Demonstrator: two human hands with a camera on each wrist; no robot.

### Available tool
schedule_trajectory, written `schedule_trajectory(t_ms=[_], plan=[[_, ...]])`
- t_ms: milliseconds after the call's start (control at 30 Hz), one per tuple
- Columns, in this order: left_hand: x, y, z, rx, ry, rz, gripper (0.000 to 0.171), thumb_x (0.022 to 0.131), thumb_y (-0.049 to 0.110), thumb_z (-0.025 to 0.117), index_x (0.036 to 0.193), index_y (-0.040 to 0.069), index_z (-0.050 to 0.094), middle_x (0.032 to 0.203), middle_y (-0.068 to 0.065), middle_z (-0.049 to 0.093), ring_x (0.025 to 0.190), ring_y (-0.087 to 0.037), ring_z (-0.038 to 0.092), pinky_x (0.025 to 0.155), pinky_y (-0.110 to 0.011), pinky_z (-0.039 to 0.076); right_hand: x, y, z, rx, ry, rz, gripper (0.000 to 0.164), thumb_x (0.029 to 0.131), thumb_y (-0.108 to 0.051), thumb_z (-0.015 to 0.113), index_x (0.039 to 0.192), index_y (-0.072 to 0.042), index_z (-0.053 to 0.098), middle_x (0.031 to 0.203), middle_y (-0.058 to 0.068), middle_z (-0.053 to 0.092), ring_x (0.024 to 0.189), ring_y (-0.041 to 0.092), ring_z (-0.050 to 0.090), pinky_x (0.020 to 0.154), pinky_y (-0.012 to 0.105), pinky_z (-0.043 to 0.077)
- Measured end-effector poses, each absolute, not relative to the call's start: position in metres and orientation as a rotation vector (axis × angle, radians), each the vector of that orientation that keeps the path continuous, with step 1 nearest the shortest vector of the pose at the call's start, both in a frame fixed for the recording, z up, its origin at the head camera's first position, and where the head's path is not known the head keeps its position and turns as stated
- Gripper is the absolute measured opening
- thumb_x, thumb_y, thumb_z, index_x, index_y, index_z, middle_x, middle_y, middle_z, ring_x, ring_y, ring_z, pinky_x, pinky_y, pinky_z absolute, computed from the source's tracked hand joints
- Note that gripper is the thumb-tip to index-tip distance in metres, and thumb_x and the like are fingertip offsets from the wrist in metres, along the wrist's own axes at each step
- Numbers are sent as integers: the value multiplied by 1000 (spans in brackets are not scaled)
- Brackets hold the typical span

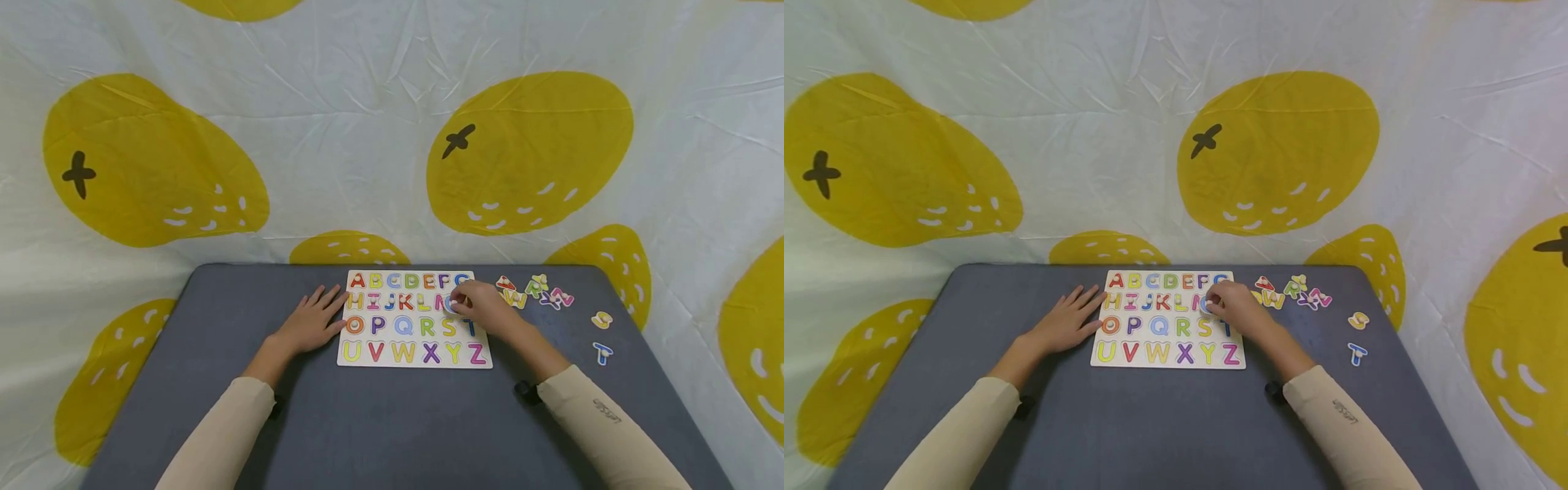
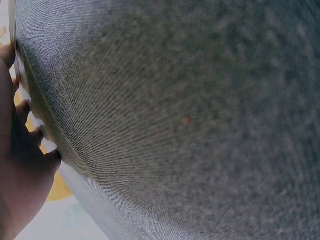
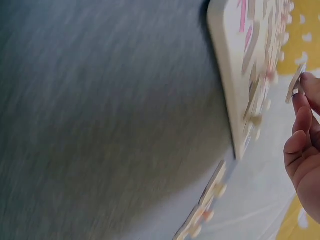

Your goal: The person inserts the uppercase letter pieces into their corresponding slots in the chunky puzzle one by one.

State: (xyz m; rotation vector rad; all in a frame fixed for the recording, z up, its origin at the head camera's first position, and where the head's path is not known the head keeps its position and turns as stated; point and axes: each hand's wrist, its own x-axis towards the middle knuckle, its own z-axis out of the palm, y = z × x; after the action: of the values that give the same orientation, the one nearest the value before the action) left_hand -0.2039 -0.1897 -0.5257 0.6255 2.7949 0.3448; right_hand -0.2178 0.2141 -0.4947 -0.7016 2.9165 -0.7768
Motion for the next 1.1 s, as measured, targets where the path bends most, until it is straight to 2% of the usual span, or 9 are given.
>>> schedule_trajectory(t_ms=[300,567,900,1100], plan=[[-206,-191,-530,614,2784,356,71,108,51,46,167,22,20,174,-8,16,160,-41,8,125,-67,12,-217,168,-497,-828,2809,-762,6,94,-18,78,98,-13,75,85,-5,65,77,9,54,72,29,49],[-205,-190,-525,624,2782,361,71,107,49,49,167,22,22,174,-9,18,160,-42,10,124,-68,14,-215,137,-497,-946,2746,-678,6,96,-19,76,96,-14,74,87,-5,63,77,9,53,72,27,48],[-205,-190,-525,624,2786,348,71,107,52,47,167,23,21,174,-7,17,160,-40,10,124,-67,14,-213,117,-500,-961,2730,-567,5,96,-18,75,97,-13,74,92,-3,66,77,10,53,72,26,47],[-204,-190,-525,624,2788,349,71,107,51,47,167,23,21,174,-8,17,160,-41,10,124,-67,14,-213,113,-504,-991,2708,-564,5,98,-18,73,97,-13,74,90,-2,64,76,11,52,72,26,45]])
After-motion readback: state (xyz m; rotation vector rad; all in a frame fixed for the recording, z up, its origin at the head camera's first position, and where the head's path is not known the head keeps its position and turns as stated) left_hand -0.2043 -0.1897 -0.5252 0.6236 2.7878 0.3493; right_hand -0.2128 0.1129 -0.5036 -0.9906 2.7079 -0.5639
